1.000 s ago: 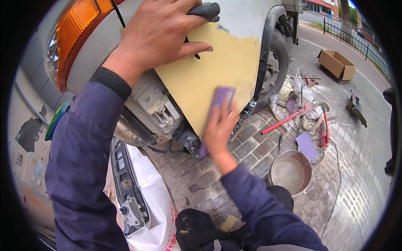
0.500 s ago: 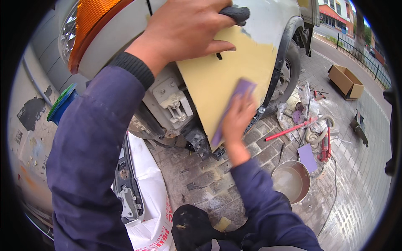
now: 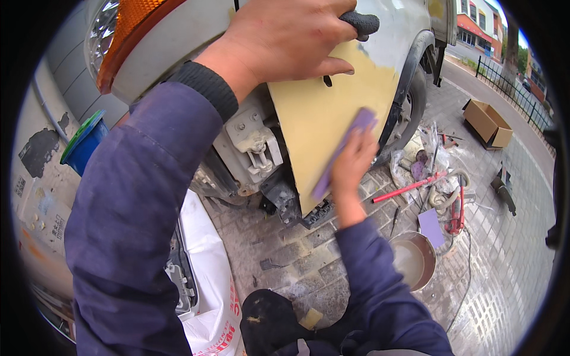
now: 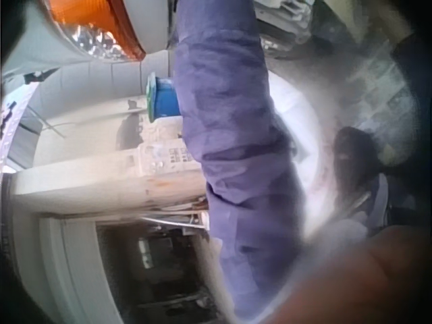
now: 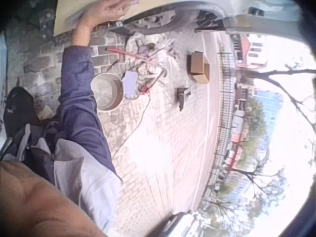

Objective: The person sands a yellow filler patch on the front fender of a white vehicle using a purple sanding block. They hold a dark cloth in the left hand and repeatedly rub the sanding block over the patch, occasionally dipping the block into a bucket of water.

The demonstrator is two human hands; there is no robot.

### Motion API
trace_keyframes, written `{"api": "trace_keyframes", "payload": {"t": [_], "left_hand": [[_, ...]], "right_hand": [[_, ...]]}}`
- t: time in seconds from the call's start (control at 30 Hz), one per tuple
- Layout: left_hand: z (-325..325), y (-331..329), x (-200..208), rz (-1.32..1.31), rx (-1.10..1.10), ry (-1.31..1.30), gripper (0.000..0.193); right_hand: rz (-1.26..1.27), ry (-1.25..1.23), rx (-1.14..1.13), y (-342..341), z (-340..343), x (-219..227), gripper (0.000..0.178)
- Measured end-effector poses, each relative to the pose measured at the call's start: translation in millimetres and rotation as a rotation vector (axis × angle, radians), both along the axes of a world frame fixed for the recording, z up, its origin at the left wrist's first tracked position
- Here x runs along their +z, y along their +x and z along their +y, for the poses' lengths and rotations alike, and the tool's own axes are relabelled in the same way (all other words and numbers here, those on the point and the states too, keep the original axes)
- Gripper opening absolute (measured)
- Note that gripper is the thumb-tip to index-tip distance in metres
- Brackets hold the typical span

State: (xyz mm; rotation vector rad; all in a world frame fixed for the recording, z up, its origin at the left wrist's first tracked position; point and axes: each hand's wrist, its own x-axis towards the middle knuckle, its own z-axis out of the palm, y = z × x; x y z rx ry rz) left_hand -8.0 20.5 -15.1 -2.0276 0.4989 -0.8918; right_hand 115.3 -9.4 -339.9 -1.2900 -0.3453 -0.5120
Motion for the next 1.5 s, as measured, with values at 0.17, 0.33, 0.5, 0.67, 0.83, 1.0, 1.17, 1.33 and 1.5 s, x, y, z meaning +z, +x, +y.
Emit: {"api": "trace_keyframes", "payload": {"t": [0.17, 0.33, 0.5, 0.67, 0.83, 1.0, 1.17, 1.33, 1.5], "left_hand": [[-0.2, -2.5, 0.0, -0.041, 0.004, 0.023, 0.038], [0.2, -1.4, -1.4, -0.048, -0.003, 0.043, 0.038], [1.5, 1.7, -0.8, -0.034, 0.036, 0.046, 0.038], [-2.2, -0.7, 1.3, -0.028, 0.01, 0.022, 0.038], [-4.3, -1.3, 1.3, -0.035, -0.005, 0.068, 0.037], [-6.9, 1.1, 0.7, -0.036, 0.046, 0.058, 0.039], [-12.8, -3.2, 2.5, 0.002, 0.06, 0.011, 0.039], [-15.2, -2.9, 1.9, 0.016, 0.096, 0.02, 0.038], [-16.5, -0.2, 0.5, -0.013, 0.082, 0.034, 0.042]], "right_hand": [[0.226, 0.086, 0.124, 40.6, -8.5, 18.0, 0.051], [-0.286, -0.134, 0.06, -115.0, -15.9, -11.9, 0.049], [0.048, -0.163, -0.053, 16.7, -6.3, -7.4, 0.054], [0.231, 0.064, 0.02, 65.2, -3.4, -14.3, 0.056], [-0.29, -0.252, -0.143, -47.9, -10.1, -30.0, 0.052], [0.021, -0.058, -0.099, 39.9, -8.0, -24.4, 0.051], [0.136, -0.04, -0.018, 35.5, -10.7, -11.9, 0.05], [-0.429, -0.131, -0.105, -30.9, -10.8, -19.4, 0.048], [0.323, 0.009, 0.032, 56.5, -8.8, -44.2, 0.051]]}}
